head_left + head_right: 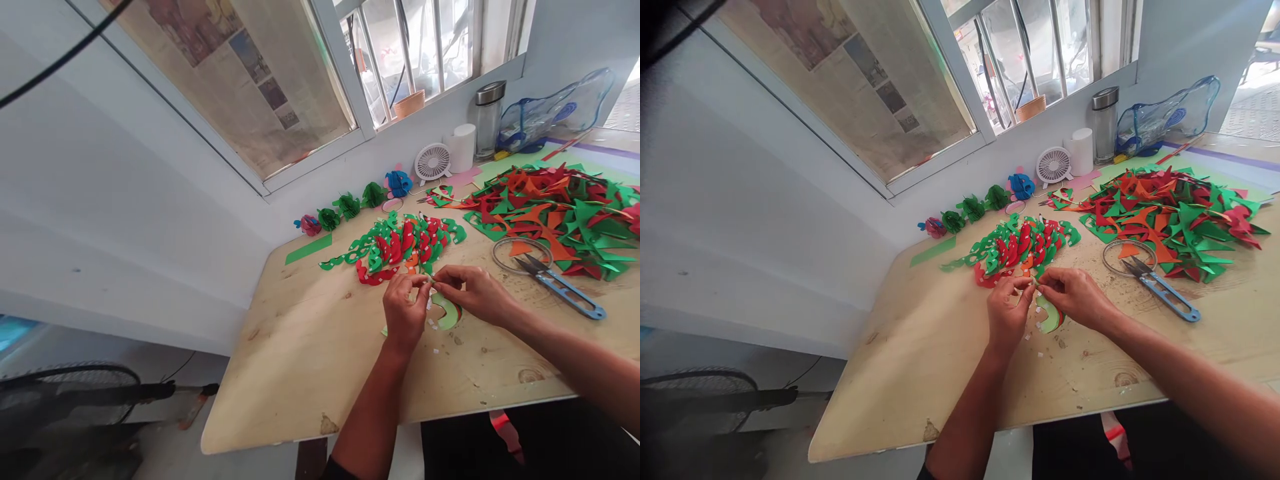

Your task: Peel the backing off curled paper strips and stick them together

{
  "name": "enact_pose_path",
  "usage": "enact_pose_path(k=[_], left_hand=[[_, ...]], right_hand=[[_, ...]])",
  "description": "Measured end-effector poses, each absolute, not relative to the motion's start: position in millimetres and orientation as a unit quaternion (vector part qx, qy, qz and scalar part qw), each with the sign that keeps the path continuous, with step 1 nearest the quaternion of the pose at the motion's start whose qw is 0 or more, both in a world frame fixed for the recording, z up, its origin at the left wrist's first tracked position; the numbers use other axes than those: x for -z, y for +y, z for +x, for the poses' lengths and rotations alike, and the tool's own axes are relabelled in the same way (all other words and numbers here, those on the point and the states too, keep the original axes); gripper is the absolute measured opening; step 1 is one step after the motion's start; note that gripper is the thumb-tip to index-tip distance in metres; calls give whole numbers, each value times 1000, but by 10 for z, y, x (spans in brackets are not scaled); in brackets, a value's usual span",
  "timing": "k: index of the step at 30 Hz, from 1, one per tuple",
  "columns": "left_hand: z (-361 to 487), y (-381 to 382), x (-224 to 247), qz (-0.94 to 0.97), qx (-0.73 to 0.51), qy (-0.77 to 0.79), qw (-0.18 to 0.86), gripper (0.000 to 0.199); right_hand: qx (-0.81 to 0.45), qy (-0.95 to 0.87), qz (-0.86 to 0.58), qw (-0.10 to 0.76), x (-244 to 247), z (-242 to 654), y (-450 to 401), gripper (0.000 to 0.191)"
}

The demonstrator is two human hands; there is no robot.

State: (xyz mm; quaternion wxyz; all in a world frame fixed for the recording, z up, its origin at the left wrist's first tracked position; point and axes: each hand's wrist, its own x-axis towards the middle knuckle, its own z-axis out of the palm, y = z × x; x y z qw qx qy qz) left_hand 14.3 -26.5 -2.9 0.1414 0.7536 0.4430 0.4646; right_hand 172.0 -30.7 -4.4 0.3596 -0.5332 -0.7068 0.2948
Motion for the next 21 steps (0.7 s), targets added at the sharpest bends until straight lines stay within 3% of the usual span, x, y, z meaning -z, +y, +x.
enact_pose_path(k=[6,11,14,21], left_hand=[[165,-270,-2,684,-473,484,274,6],[158,-272,-21,659,-469,497,313,7],[153,-278,-12,682,-465,491,278,7],[147,-286,38,778,-443,440,67,8]], right_hand=[[-300,-701,-528,375,12,1688,-344,23],[-295,-706,-522,377,22,1687,-338,22],[-295,-716,-516,367,28,1697,-324,22],[-286,-718,-525,357,55,1700,-316,20]])
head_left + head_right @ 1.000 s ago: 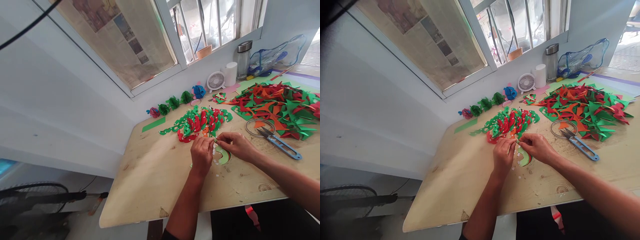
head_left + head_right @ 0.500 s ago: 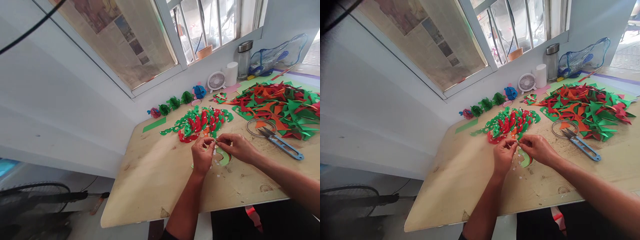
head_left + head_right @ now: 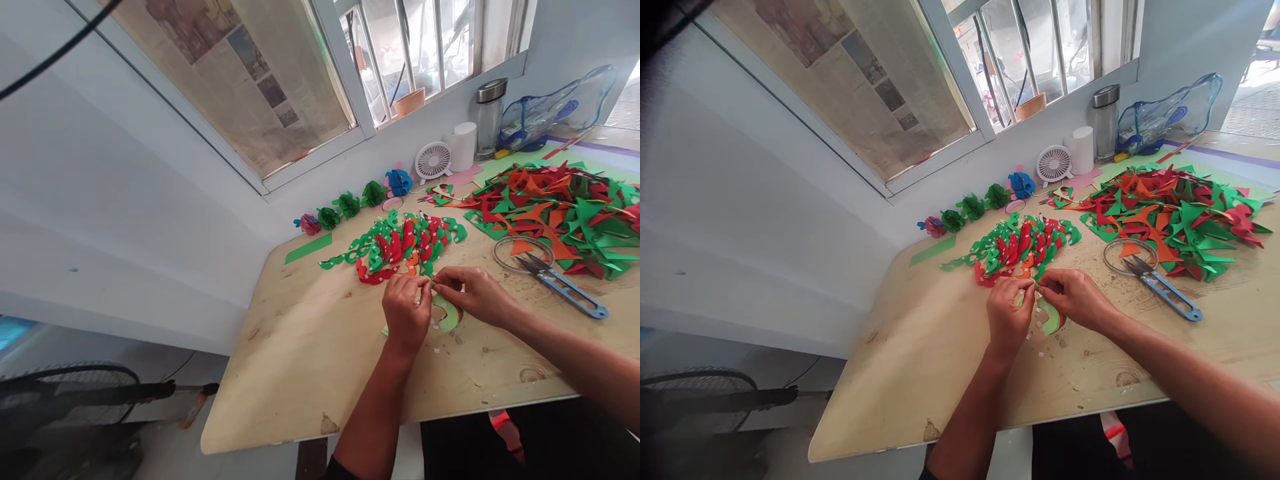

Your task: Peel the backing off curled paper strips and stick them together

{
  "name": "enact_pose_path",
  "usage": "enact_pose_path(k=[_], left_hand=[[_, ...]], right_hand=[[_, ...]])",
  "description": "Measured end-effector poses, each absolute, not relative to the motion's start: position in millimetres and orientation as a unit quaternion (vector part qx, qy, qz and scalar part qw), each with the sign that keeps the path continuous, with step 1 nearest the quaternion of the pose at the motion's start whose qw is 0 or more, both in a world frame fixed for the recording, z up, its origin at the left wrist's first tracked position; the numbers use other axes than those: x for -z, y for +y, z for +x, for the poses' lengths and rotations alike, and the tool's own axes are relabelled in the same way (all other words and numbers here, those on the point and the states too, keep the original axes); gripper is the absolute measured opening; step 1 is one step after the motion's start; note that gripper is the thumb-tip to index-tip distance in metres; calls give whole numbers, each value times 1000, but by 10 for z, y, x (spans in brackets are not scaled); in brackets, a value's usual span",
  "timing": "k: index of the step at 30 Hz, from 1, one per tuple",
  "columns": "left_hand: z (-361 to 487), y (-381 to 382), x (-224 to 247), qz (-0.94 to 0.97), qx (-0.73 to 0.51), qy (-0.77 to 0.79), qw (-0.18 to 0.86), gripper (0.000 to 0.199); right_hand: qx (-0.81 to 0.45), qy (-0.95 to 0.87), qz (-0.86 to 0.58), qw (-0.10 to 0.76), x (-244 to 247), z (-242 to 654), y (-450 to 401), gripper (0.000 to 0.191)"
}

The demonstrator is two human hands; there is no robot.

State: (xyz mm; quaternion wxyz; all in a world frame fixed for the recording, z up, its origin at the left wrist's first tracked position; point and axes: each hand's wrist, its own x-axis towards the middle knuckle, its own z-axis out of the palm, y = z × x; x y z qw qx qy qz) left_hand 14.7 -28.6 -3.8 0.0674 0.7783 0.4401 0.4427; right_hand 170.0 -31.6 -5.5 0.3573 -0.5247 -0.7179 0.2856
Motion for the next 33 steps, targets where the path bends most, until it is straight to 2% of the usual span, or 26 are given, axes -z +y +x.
enact_pose_path(k=[5,22,33], left_hand=[[138,-275,37,782,-435,439,77,8],[67,-243,-61,700,-417,490,311,11],[32,-203,-11,718,-406,483,294,13]], right_hand=[[-286,-724,-524,346,62,1701,-311,21],[-322,-710,-521,347,71,1706,-304,24],[-315,-711,-529,339,72,1699,-311,24]])
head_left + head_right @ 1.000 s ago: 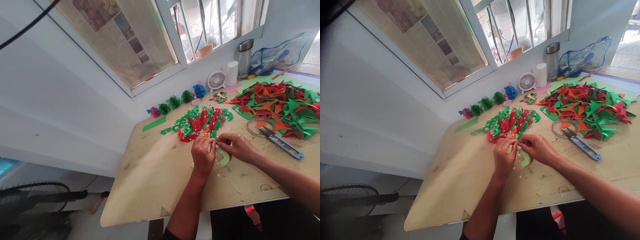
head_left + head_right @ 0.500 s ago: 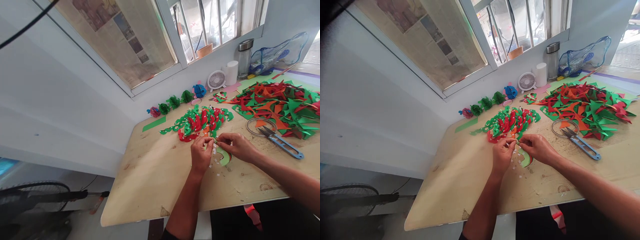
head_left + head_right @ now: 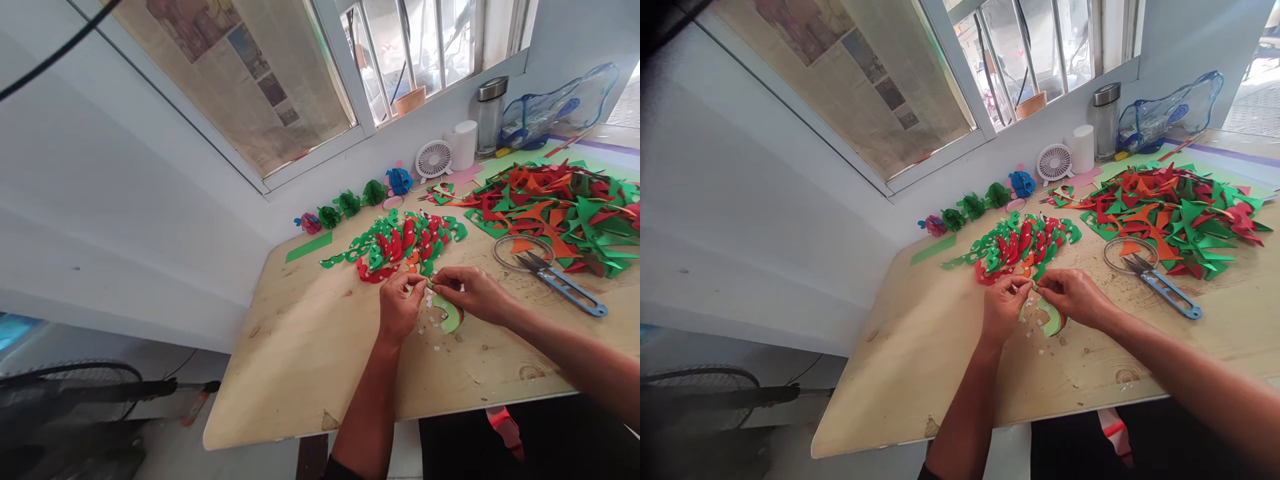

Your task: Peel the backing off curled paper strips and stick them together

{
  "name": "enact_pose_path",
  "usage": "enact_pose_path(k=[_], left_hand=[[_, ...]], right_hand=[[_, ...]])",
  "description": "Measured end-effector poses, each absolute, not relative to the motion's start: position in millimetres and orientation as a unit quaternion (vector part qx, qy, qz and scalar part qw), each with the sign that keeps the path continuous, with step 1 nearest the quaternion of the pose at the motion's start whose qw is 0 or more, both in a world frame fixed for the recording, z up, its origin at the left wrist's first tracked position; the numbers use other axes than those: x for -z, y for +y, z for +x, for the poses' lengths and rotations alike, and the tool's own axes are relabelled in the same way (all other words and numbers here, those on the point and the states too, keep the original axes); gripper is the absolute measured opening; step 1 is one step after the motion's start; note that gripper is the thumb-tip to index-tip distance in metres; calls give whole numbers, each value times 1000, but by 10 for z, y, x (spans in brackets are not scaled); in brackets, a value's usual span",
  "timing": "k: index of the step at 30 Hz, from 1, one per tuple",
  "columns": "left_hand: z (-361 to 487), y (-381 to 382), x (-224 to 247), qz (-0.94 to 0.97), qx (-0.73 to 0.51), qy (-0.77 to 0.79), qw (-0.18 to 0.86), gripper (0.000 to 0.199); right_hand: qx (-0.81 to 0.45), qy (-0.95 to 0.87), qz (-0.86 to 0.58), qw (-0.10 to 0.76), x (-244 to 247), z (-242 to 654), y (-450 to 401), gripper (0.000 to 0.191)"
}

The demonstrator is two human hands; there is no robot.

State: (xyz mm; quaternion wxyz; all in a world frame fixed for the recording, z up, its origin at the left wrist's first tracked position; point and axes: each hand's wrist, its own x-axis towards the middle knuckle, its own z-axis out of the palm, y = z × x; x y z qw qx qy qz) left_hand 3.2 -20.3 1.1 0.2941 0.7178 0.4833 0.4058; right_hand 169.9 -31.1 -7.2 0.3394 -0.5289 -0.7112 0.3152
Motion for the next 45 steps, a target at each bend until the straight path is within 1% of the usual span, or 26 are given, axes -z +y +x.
enact_pose_path(k=[7,15,24,40,45], left_hand=[[12,-207,-31,742,-409,457,270,11],[33,-209,-18,799,-395,426,156,9],[25,-188,22,817,-386,415,110,12],[103,-251,-1,855,-304,414,-68,17],[126,-266,18,847,-312,423,-81,16]], right_hand=[[-321,-709,-524,346,72,1707,-300,25],[-329,-703,-531,339,105,1719,-280,25],[-329,-702,-545,320,42,1705,-303,27],[-291,-721,-541,319,70,1708,-307,22],[-292,-723,-535,324,79,1708,-303,22]])
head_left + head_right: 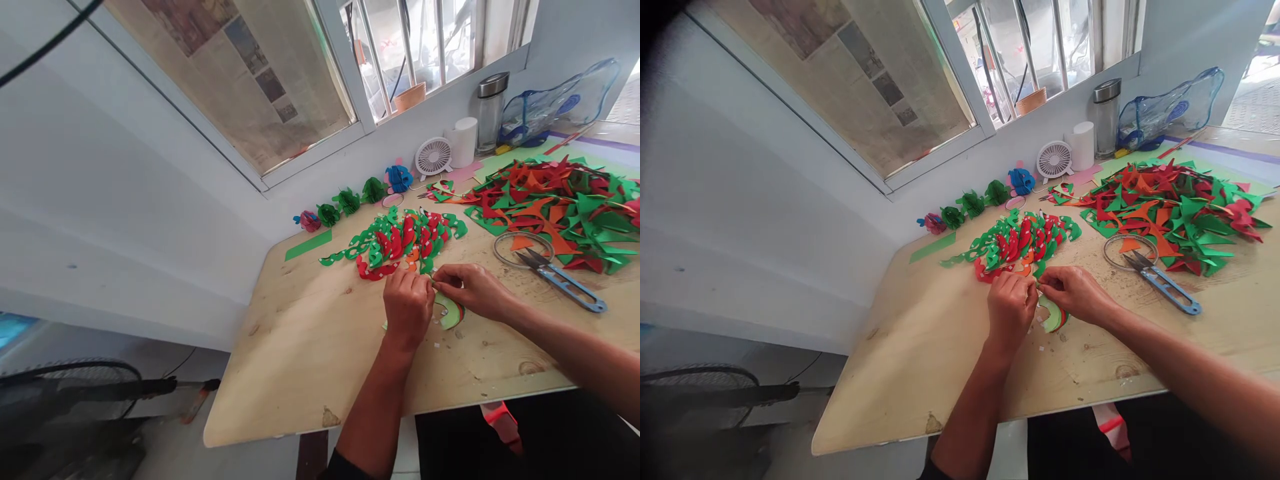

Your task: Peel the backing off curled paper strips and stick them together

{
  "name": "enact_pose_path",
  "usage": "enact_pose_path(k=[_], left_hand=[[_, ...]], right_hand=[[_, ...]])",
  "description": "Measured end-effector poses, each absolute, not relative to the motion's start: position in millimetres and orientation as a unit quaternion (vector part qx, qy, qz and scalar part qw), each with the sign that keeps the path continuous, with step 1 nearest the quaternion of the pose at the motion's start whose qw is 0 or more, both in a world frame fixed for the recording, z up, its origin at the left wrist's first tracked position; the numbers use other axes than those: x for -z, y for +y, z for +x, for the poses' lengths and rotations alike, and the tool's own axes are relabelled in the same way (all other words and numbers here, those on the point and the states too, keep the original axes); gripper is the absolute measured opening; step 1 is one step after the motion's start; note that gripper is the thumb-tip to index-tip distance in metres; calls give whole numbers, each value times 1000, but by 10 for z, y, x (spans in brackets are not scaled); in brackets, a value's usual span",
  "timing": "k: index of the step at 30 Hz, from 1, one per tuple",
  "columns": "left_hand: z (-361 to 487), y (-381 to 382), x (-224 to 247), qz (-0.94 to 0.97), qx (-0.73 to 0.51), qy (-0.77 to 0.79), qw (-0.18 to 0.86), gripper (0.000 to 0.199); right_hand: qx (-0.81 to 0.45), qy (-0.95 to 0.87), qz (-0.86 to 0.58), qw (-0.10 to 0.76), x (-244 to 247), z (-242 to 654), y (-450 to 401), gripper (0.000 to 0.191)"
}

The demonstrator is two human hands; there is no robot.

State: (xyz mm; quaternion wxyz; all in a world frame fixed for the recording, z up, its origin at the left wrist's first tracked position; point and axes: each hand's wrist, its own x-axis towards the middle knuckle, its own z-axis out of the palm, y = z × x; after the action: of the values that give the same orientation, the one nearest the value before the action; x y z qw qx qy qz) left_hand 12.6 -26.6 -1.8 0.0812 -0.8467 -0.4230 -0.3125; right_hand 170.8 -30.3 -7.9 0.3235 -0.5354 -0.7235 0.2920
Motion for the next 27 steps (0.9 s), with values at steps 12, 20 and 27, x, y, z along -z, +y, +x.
enact_pose_path(k=[12,20,27], left_hand=[[54,-197,51,-799,375,-455,-120,10],[22,-203,16,-824,364,-429,-70,13],[49,-241,-18,-832,366,-416,-26,12]], right_hand=[[-302,-710,-538,341,57,1717,-293,24],[-315,-702,-532,354,57,1729,-277,23],[-306,-704,-539,347,54,1733,-276,26]])
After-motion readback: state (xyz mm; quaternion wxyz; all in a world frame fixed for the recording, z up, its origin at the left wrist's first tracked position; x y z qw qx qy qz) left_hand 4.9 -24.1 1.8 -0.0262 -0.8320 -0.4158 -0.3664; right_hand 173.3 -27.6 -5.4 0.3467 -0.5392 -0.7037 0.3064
